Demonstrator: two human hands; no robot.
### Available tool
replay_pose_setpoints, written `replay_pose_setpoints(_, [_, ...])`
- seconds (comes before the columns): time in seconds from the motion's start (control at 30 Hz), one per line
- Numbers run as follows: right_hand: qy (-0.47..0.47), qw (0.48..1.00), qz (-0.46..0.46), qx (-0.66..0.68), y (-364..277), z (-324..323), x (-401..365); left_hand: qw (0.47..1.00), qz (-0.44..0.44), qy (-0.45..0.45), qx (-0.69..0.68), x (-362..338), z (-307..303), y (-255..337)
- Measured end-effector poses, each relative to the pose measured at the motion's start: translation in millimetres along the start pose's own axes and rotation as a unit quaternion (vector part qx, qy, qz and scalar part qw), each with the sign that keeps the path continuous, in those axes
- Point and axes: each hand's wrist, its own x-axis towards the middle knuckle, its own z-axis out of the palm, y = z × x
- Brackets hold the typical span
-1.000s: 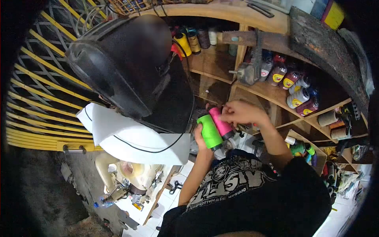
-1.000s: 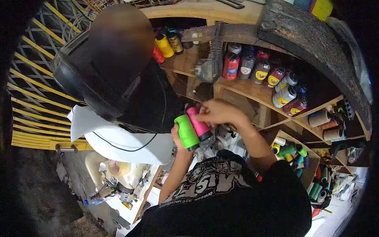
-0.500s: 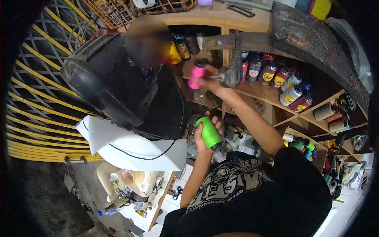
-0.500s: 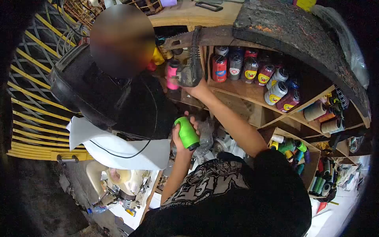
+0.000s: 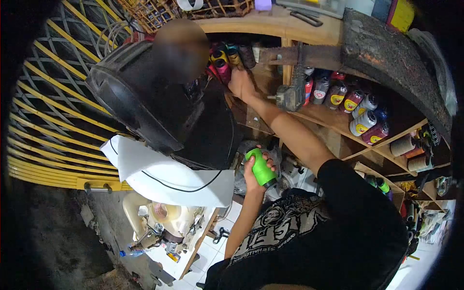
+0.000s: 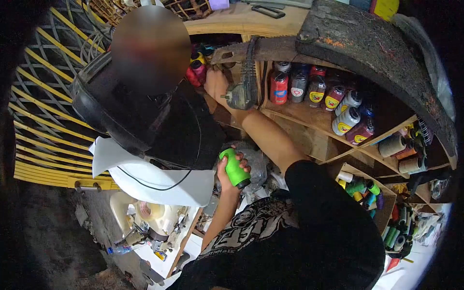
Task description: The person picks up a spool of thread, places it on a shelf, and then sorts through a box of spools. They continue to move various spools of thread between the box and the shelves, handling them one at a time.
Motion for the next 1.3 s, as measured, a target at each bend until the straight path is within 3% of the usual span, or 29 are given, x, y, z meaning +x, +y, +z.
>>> replay_pose_setpoints(0.03, [0.05,0.996,0.027,0.067,-18,-26,-16,1.0,0.006,0.007,0.012,0,-1,0])
replay_pose_setpoints(0.13, [0.114,0.989,0.026,0.088,-22,-39,-29,1.0,-0.001,-0.004,-0.002,3,1,-2])
replay_pose_setpoints(0.27, [0.073,0.985,0.019,0.155,2,-14,-34,0.999,-0.012,-0.017,-0.028,6,-1,-6])
replay_pose_setpoints(0.37, [-0.018,0.982,0.001,0.186,7,-53,-65,1.0,-0.016,0.014,-0.007,7,6,-7])
replay_pose_setpoints(0.43, [-0.046,0.971,-0.077,0.222,21,-62,-97,0.996,0.001,0.079,0.052,9,12,-7])
replay_pose_setpoints(0.5, [-0.202,0.967,0.005,0.153,0,-121,-137,0.988,0.025,0.108,0.108,13,11,-5])
replay_pose_setpoints(0.57, [-0.371,0.921,0.097,0.064,-18,-160,-161,0.99,0.03,0.117,0.073,20,22,1])
replay_pose_setpoints(0.6, [-0.364,0.922,0.074,0.112,-23,-174,-177,0.99,0.029,0.122,0.056,22,25,4])
replay_pose_setpoints(0.73, [-0.371,0.927,0.046,0.026,-20,-179,-196,0.991,0.096,0.06,0.075,27,36,2])
replay_pose_setpoints(0.77, [-0.384,0.922,0.043,0.015,-18,-180,-190,0.996,0.071,0.034,0.029,26,37,5])
replay_pose_setpoints(0.87, [-0.377,0.915,0.113,0.09,-2,-168,-169,0.991,0.127,0.022,-0.025,29,48,8])
replay_pose_setpoints(0.9, [-0.348,0.923,0.162,0.04,-19,-181,-158,0.988,0.145,0.034,0.028,33,44,7])
replay_pose_setpoints(0.93, [-0.209,0.951,0.142,0.177,-15,-169,-160,0.989,0.13,0.052,0.054,32,40,4])
replay_pose_setpoints(0.97, [-0.172,0.952,0.165,0.193,-24,-171,-154,0.988,0.116,0.068,0.08,30,37,0])
replay_pose_setpoints(1.03, [-0.068,0.964,0.118,0.227,-7,-131,-125,0.988,0.084,0.079,0.103,29,35,-7])
replay_pose_setpoints(1.1, [0.052,0.965,0.0,0.256,0,-103,-97,0.988,0.069,0.091,0.102,25,29,-15])
replay_pose_setpoints(1.2, [0.041,0.972,0.11,0.202,-10,-94,-56,0.986,0.069,0.094,0.117,22,18,-15])
replay_pose_setpoints(1.23, [0.073,0.968,0.07,0.23,-8,-87,-49,0.985,0.074,0.092,0.124,21,16,-13])
replay_pose_setpoints(1.3, [0.064,0.981,0.078,0.165,2,-61,-30,0.98,0.093,0.09,0.153,18,18,-8])
